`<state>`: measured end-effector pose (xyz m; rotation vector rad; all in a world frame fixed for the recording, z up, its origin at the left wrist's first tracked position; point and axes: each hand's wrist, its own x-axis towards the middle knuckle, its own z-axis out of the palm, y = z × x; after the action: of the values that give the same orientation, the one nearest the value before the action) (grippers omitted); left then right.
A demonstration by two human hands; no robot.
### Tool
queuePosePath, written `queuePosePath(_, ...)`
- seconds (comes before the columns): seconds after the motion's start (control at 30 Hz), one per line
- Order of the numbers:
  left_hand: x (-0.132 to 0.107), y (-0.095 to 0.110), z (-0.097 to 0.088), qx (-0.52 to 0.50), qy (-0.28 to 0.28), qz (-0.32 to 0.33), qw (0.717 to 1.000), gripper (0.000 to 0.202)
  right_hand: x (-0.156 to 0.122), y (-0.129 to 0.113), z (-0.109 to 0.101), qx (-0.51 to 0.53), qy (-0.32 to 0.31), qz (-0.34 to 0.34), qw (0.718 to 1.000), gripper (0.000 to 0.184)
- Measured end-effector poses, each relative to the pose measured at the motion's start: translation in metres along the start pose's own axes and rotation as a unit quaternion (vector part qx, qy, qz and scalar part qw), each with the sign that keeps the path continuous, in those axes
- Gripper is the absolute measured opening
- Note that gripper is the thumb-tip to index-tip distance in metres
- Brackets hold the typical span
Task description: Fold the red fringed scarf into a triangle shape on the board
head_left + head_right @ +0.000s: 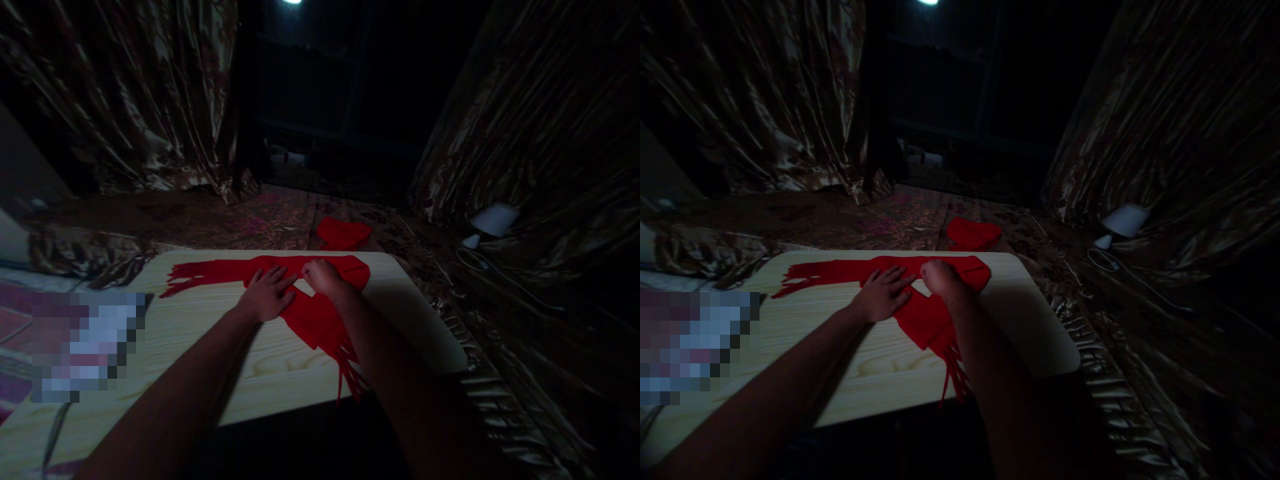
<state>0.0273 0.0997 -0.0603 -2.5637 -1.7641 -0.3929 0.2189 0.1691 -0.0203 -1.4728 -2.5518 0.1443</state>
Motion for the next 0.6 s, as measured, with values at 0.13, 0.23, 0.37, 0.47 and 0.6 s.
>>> queuePosePath(0.13,0.0,-0.001,0.001,-0.006,0.004,0.0,1.0,0.058,0.002,-0.009,0.0,-0.069,-0.005,0.009,0.998,0.029)
queuePosePath(0.23,0.0,0.0,0.0,-0.007,0.0,-0.003,1.0,0.058,0.004,-0.012,0.004,-0.078,0.0,0.034,0.996,0.028)
queuePosePath(0.37,-0.001,0.001,-0.001,-0.005,-0.009,-0.007,1.0,0.058,0.005,-0.01,0.008,-0.052,0.016,0.055,0.997,0.024)
queuePosePath(0.47,0.0,0.0,0.0,-0.008,-0.01,-0.009,1.0,0.058,0.004,0.0,0.012,0.033,0.033,0.076,0.996,0.018)
queuePosePath(0.6,0.001,-0.002,0.002,-0.009,-0.006,-0.006,1.0,0.059,0.004,0.02,0.021,0.19,0.079,0.109,0.972,0.01)
